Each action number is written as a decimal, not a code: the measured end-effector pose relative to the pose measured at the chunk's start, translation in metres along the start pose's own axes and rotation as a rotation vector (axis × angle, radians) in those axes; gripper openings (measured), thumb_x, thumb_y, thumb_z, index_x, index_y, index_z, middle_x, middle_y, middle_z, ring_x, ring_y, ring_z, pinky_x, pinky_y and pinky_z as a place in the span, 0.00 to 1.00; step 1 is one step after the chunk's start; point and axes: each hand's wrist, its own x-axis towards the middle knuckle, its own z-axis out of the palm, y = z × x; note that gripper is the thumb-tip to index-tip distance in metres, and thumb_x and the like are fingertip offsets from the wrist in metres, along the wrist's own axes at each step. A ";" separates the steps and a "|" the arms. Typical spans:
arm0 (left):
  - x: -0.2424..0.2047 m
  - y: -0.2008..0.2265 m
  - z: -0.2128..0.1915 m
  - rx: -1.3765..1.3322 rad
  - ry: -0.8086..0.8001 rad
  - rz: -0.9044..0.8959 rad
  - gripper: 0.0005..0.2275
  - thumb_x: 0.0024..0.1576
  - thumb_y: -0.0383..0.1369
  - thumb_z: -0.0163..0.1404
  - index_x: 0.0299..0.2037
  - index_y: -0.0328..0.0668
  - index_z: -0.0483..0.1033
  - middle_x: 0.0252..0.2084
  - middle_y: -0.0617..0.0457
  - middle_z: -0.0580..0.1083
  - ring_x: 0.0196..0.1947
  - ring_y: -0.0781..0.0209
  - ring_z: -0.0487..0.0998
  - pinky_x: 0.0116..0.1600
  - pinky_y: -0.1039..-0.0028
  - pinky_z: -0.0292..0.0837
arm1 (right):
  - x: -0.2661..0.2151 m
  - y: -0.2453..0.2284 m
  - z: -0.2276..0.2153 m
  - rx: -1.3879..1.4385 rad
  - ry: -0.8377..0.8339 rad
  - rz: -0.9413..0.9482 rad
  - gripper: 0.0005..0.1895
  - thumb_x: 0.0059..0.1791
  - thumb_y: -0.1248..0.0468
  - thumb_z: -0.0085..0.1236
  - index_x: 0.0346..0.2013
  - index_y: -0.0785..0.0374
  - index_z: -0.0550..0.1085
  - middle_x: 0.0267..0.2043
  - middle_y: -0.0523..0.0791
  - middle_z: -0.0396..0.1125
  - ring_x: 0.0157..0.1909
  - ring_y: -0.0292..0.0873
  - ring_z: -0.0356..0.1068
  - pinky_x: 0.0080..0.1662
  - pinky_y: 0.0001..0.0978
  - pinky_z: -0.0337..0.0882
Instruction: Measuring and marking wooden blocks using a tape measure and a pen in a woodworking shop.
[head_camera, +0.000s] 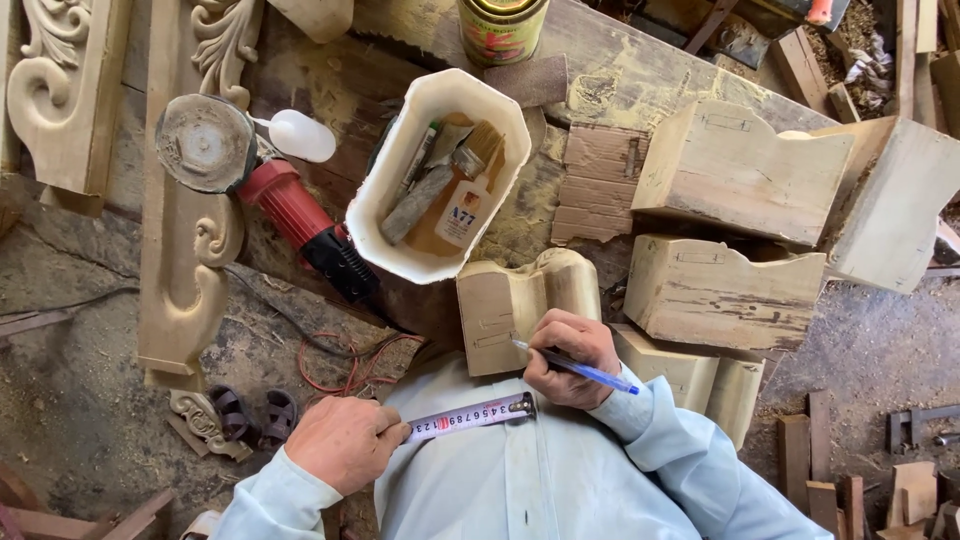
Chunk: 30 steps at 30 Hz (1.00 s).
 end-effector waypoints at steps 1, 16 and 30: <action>0.000 0.001 -0.001 0.003 0.004 0.001 0.21 0.63 0.52 0.41 0.21 0.53 0.70 0.22 0.54 0.73 0.26 0.42 0.70 0.33 0.52 0.64 | -0.001 0.002 0.000 -0.021 -0.021 -0.031 0.04 0.36 0.71 0.53 0.23 0.60 0.69 0.24 0.42 0.65 0.21 0.36 0.61 0.25 0.24 0.64; 0.012 -0.048 0.018 -1.059 0.094 0.507 0.10 0.60 0.36 0.54 0.31 0.41 0.84 0.28 0.55 0.79 0.26 0.65 0.77 0.33 0.74 0.73 | 0.003 0.000 -0.021 -0.516 -0.229 -0.311 0.25 0.50 0.35 0.43 0.35 0.52 0.65 0.69 0.46 0.61 0.74 0.59 0.52 0.67 0.68 0.48; 0.067 -0.050 0.060 -1.566 0.314 1.031 0.13 0.65 0.28 0.46 0.38 0.26 0.83 0.38 0.36 0.82 0.42 0.51 0.82 0.51 0.61 0.75 | 0.050 0.007 0.003 -0.612 -0.474 -0.279 0.33 0.20 0.50 0.75 0.30 0.53 0.65 0.71 0.57 0.56 0.47 0.66 0.72 0.48 0.53 0.62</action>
